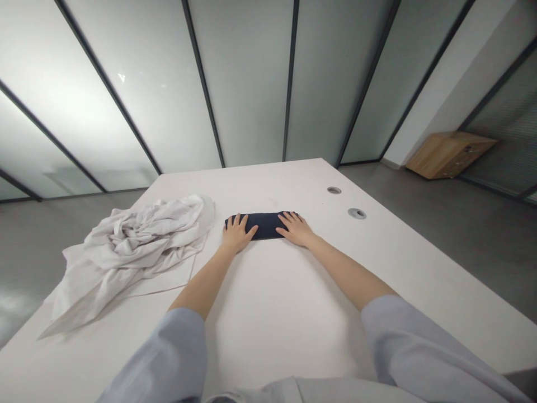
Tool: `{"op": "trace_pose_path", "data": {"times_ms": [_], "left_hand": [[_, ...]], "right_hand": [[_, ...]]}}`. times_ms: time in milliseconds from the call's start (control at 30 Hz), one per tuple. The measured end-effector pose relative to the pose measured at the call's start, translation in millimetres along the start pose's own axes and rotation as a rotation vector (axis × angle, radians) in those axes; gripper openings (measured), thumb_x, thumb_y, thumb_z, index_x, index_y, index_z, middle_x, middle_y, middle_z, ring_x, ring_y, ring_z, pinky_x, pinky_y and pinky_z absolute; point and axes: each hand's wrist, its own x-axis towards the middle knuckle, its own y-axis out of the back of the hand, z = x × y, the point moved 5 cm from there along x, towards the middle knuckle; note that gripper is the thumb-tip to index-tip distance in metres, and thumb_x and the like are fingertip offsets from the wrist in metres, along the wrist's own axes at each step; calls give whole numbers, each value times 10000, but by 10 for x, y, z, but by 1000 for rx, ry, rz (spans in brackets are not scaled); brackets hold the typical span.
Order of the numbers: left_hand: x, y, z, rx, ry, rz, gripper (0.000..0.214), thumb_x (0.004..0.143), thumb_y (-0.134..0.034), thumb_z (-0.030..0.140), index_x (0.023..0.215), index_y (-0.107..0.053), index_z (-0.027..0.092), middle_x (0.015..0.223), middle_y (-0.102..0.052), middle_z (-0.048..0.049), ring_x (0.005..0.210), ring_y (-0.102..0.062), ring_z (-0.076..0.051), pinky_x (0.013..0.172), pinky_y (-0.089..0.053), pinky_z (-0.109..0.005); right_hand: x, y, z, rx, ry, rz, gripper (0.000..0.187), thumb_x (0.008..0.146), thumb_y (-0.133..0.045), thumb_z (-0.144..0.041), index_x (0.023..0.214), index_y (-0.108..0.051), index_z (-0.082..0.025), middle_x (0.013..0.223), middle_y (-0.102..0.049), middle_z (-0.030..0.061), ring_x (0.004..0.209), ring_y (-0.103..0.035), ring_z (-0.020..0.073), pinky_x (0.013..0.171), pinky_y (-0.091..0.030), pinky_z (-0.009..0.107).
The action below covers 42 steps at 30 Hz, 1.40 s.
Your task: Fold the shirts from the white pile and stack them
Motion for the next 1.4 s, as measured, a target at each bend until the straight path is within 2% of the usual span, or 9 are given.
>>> {"op": "trace_pose_path", "data": {"times_ms": [233,433,500,633,800,933,1067,1267,1400], "left_hand": [[-17,10,-389,-53,91,35,756,821,-494,642,1384,-427,143,1433,-443,-212,1349,-371,-357,1090,-282,-483],[-116,138,-569,-124,138,249,634,863,-478,427,1388,-400,81,1387,-480,-224,1325,-404,-334,1107,-279,-480],[-126,164,-593,-157,153,290,604,855,-476,377,1376,-411,79,1348,-513,-218,1294,-441,-324,1098,-303,-478],[-124,168,-595,-191,134,304,551,819,-499,307,1334,-459,113,1302,-554,-181,1262,-476,-307,1092,-327,-473],[-121,173,-645,-242,158,313,516,806,-517,315,1287,-493,128,1259,-576,-172,1226,-506,-303,1074,-353,-465],[-123,180,-691,-278,188,335,504,803,-521,322,1271,-495,135,1248,-581,-161,1214,-514,-292,1071,-359,-451],[-124,171,-678,-285,182,322,500,805,-513,326,1259,-498,119,1250,-575,-173,1208,-516,-293,1062,-366,-445],[-125,160,-589,-223,124,267,389,788,-532,302,1141,-585,148,1095,-630,-142,1135,-554,-302,1012,-398,-449],[-131,175,-560,-178,109,246,345,790,-538,295,1102,-603,164,1032,-645,-118,1091,-568,-289,989,-409,-438]], "right_hand": [[-51,-36,-25,-31,-58,19,700,896,-320,-669,1445,-398,-240,1497,-394,108,1389,-305,315,1113,-252,485],[-192,213,-295,-115,-51,28,638,867,-435,-640,1244,-603,-153,1253,-595,216,1224,-478,392,1037,-304,552],[-192,269,-373,-106,43,31,626,852,-495,-608,1270,-587,-151,1328,-546,207,1280,-424,389,1058,-291,537],[-194,214,-484,-21,260,-12,603,877,-510,-501,1410,-457,-223,1522,-346,106,1405,-265,323,1123,-236,494],[-164,38,-392,9,169,-54,516,931,-432,-470,1404,-467,-266,1524,-350,77,1405,-276,315,1119,-254,521],[-98,58,-32,0,22,-3,524,936,-412,-495,1403,-465,-264,1519,-359,86,1396,-287,334,1103,-273,544],[-100,214,647,-34,-192,59,514,924,-432,-472,1377,-494,-236,1496,-386,128,1365,-323,376,1065,-297,593],[-324,533,1638,-177,-497,120,532,930,-404,-441,1372,-501,-161,1439,-421,224,1302,-378,423,1002,-320,639],[-503,666,2103,-245,-658,74,564,935,-354,-477,1396,-473,-173,1449,-412,203,1307,-373,405,1014,-313,611]]}}
